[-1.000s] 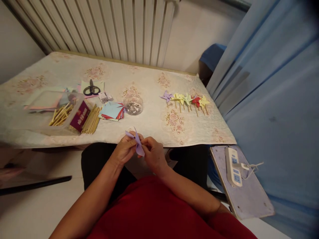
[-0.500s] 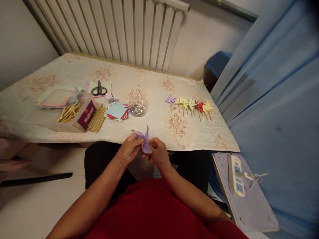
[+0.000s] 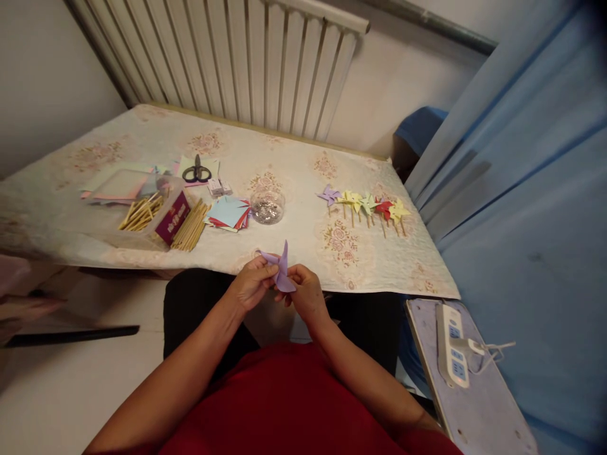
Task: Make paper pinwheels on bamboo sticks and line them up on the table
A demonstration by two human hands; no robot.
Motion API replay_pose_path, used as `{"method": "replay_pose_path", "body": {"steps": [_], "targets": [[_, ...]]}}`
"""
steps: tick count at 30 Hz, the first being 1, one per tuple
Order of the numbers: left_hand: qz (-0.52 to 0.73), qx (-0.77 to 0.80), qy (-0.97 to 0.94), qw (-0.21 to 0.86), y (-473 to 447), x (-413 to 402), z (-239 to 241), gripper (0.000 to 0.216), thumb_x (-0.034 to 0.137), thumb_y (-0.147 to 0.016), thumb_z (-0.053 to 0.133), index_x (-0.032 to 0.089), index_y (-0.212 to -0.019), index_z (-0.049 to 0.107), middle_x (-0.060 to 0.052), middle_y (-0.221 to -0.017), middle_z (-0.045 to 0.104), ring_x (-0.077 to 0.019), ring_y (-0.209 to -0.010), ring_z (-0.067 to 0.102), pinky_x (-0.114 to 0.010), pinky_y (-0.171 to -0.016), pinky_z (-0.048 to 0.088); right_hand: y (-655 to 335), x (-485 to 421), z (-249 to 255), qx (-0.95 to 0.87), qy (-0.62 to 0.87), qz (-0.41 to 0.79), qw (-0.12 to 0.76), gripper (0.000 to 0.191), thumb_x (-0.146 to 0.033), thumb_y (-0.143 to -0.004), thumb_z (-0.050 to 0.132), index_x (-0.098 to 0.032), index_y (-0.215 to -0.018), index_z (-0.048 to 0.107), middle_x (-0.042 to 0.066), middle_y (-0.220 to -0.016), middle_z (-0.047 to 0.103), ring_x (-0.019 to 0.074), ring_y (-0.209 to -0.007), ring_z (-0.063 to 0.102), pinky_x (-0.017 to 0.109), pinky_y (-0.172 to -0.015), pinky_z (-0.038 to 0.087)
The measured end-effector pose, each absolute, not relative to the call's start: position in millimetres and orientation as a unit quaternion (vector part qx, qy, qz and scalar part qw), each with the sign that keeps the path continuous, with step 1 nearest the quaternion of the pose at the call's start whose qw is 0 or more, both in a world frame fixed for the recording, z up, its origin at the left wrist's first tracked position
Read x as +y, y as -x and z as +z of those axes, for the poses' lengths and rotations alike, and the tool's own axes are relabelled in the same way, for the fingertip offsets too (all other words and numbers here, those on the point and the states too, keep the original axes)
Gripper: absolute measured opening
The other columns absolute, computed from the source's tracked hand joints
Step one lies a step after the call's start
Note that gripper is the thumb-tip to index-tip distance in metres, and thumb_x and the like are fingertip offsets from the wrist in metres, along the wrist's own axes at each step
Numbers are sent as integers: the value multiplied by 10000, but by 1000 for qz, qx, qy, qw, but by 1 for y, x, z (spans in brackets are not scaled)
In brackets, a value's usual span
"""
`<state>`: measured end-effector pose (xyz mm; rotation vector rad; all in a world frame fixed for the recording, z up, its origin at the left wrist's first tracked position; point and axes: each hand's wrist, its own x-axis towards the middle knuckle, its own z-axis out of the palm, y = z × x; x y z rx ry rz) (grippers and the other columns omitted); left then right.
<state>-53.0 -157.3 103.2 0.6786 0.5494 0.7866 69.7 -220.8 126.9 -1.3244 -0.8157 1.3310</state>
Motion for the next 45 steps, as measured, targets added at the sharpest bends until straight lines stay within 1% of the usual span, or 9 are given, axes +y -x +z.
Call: {"method": "replay_pose_path", "body": {"steps": [5, 10, 17, 26, 29, 33, 42, 45], "targets": [[340, 238, -341, 844, 56, -153, 98, 392, 309, -636, 868, 106, -868, 626, -23, -633, 652, -132, -503, 587, -234, -496, 466, -71, -221, 125, -346, 553, 554, 517, 115, -295, -693, 609, -199, -738, 566, -43, -567, 625, 97, -385, 541, 183, -356, 340], [325, 223, -360, 846, 61, -150, 88, 335, 318, -693, 831, 95, -848, 636, -60, -660, 682, -154, -536, 619, -253, -531, 487, -71, -220, 122, -346, 549, 562, 513, 117, -300, -690, 612, -201, -738, 571, -42, -559, 621, 100, -366, 524, 193, -347, 329], [326, 208, -368, 845, 63, -150, 85, 306, 312, -712, 818, 90, -821, 639, -62, -646, 677, -150, -531, 616, -253, -536, 491, -71, -220, 117, -345, 549, 572, 502, 151, -333, -694, 625, -201, -743, 572, -29, -576, 632, 119, -393, 562, 196, -353, 328], [314, 198, -363, 855, 63, -152, 89, 313, 318, -711, 812, 113, -822, 602, -43, -627, 654, -178, -523, 627, -277, -500, 496, -72, -220, 116, -348, 547, 573, 502, 177, -353, -704, 654, -201, -737, 568, -39, -576, 624, 103, -371, 527, 201, -353, 332], [322, 199, -368, 850, 63, -153, 89, 297, 305, -726, 796, 128, -825, 580, -28, -615, 638, -185, -534, 634, -281, -497, 505, -72, -220, 115, -353, 542, 573, 504, 157, -336, -709, 646, -201, -742, 573, -41, -581, 624, 102, -374, 531, 199, -353, 327], [326, 196, -379, 843, 63, -154, 88, 295, 325, -749, 769, 146, -831, 550, -38, -632, 649, -207, -532, 640, -299, -473, 505, -72, -220, 115, -356, 542, 569, 506, 125, -313, -718, 621, -199, -742, 577, -40, -571, 622, 103, -375, 534, 198, -354, 322], [348, 225, -368, 832, 63, -155, 88, 297, 275, -729, 789, 157, -838, 539, 8, -610, 617, -164, -529, 618, -267, -501, 492, -73, -220, 115, -353, 548, 567, 504, 120, -308, -702, 620, -205, -730, 566, -47, -554, 616, 101, -366, 520, 198, -350, 314], [350, 227, -373, 829, 62, -156, 87, 304, 282, -728, 786, 161, -838, 530, 1, -611, 626, -174, -530, 623, -270, -491, 491, -73, -221, 115, -352, 549, 568, 502, 138, -319, -698, 638, -205, -732, 566, -50, -552, 615, 102, -369, 518, 199, -351, 311]]}}
